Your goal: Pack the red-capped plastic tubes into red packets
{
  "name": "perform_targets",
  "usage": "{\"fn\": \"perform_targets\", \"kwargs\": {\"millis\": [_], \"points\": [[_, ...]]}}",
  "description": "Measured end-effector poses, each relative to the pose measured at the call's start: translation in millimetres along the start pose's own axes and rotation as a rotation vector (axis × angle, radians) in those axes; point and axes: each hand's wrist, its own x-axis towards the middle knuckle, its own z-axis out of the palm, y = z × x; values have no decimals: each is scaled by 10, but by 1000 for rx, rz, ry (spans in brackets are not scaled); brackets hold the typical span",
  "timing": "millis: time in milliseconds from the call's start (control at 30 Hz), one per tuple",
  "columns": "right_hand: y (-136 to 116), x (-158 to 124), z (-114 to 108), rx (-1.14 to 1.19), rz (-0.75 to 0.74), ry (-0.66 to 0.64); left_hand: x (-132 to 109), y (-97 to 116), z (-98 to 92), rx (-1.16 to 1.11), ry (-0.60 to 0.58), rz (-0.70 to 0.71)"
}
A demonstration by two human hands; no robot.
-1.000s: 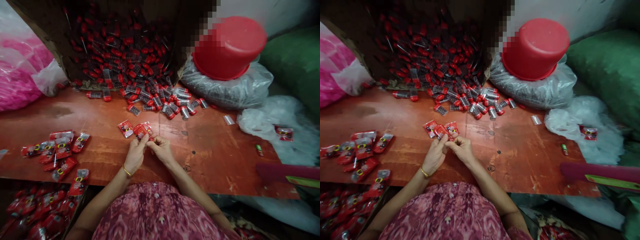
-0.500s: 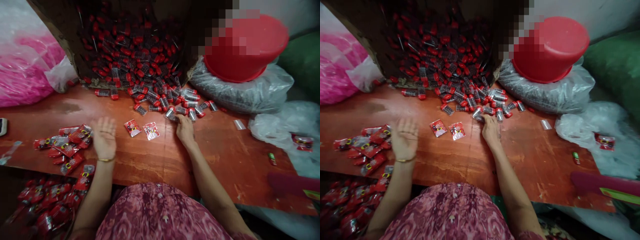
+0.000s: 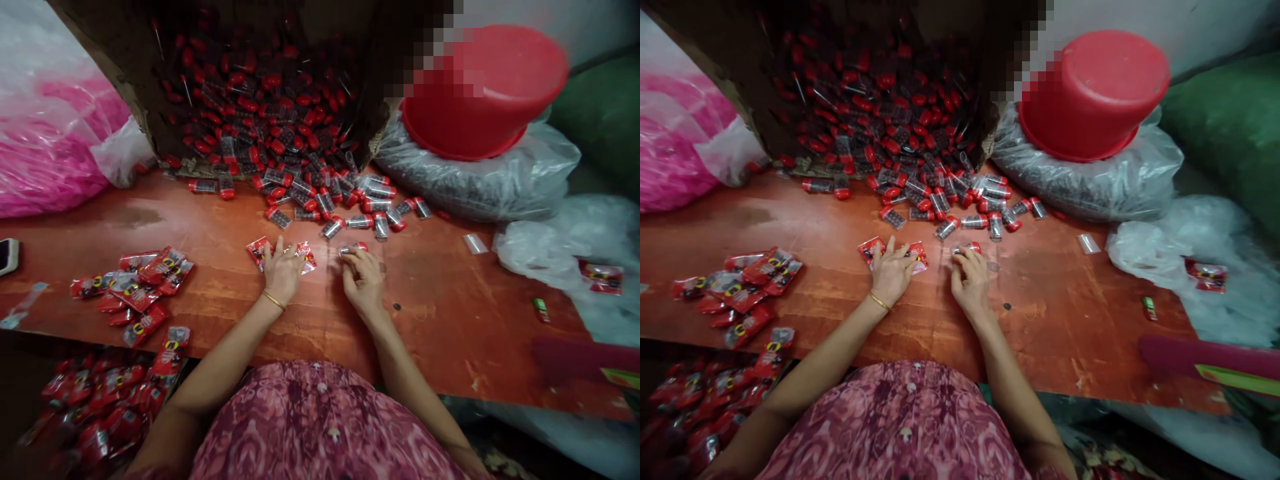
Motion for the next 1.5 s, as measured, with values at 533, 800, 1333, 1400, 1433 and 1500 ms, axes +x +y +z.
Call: {"fn": "perform_targets", "kwargs": {"millis": [533,800,1333,1400,1433,1500], "points": [[-208,-44,125,170,70,-65,122,1,28,-21,92,-40],[-483,88,270,732,561,-136,-32,210,-230,-177,199,-98],[-648,44,145,654,509,-112,-242,390,-287,-1472,-107,-728],[-616,63,127,620,504,-171,-208,407,-270,-1509,-12,-721],[-576,89,115,567,500,-188,-189,408,-263,-1508,21,-718],[-449,172,88,354,491,-192,-154,400,-255,-1492,76,-726]]}}
